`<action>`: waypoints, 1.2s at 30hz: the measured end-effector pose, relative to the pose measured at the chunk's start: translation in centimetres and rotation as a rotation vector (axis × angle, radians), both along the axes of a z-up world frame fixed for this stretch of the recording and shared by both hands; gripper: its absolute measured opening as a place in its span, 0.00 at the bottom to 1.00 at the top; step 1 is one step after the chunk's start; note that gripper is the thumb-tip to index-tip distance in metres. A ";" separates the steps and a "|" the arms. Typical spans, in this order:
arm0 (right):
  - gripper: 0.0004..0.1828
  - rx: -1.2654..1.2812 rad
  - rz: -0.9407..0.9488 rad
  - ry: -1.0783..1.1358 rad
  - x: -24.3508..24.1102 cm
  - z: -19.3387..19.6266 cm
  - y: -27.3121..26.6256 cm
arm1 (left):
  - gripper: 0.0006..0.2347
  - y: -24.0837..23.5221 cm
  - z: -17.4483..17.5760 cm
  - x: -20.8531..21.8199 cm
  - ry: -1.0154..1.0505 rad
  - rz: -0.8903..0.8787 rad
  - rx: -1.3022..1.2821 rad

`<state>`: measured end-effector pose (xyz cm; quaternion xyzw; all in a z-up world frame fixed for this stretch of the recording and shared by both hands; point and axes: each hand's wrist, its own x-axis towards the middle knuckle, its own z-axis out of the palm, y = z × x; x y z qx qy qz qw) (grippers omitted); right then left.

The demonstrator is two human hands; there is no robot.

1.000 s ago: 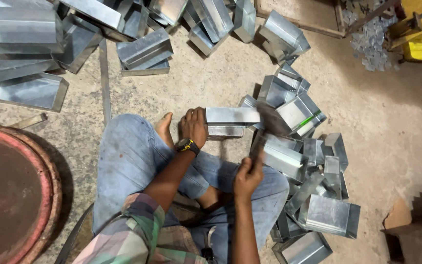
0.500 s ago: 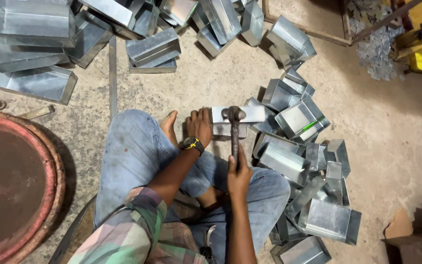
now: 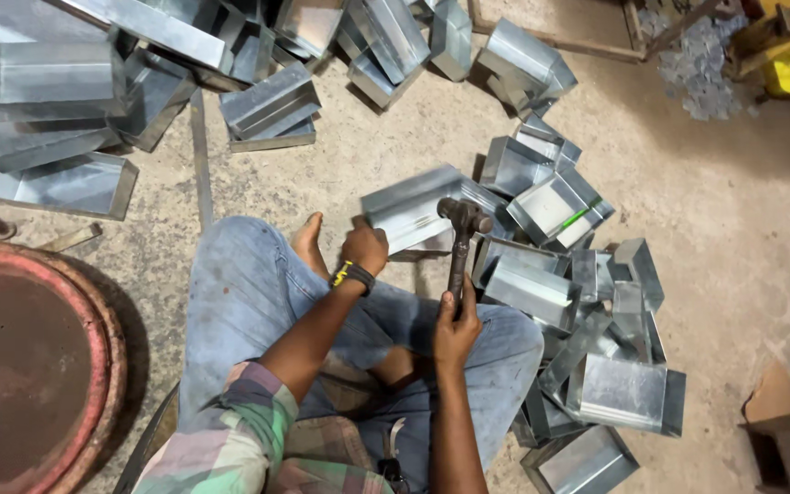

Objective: The person sits on the floor and uses a hammer to fold the edges and secure the seams of multiple rectangular metal boxes.

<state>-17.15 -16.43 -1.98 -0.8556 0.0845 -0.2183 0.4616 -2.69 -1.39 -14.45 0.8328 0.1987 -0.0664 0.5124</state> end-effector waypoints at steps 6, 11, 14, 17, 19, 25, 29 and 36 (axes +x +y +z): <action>0.24 -0.060 -0.123 0.305 1.4 -3.8 -2.0 | 0.20 -1.5 -4.7 0.3 0.546 0.126 -0.911; 0.24 -0.038 -0.105 0.384 1.9 -4.6 -2.0 | 0.27 -1.3 -5.2 0.0 0.526 0.063 -0.880; 0.24 -0.038 -0.098 0.401 1.8 -4.4 -1.6 | 0.32 -0.9 -5.4 0.2 0.589 0.073 -0.866; 0.23 -0.059 -0.089 0.368 1.3 -3.7 -1.6 | 0.35 -0.8 -6.0 0.1 0.571 0.056 -0.873; 0.23 -0.096 -0.046 0.247 1.2 -2.8 -1.5 | 0.34 -0.8 -6.3 0.4 0.536 0.044 -0.953; 0.26 -0.019 -0.098 0.257 -0.4 0.8 0.1 | 0.36 -2.4 -5.3 3.1 0.394 0.006 -0.978; 0.25 -0.086 -0.063 0.275 0.2 1.5 1.4 | 0.36 -2.7 -4.5 3.7 0.379 0.055 -0.956; 0.24 -0.192 -0.056 0.327 0.8 -1.3 -0.4 | 0.29 -3.0 -3.3 4.3 0.334 0.175 -1.057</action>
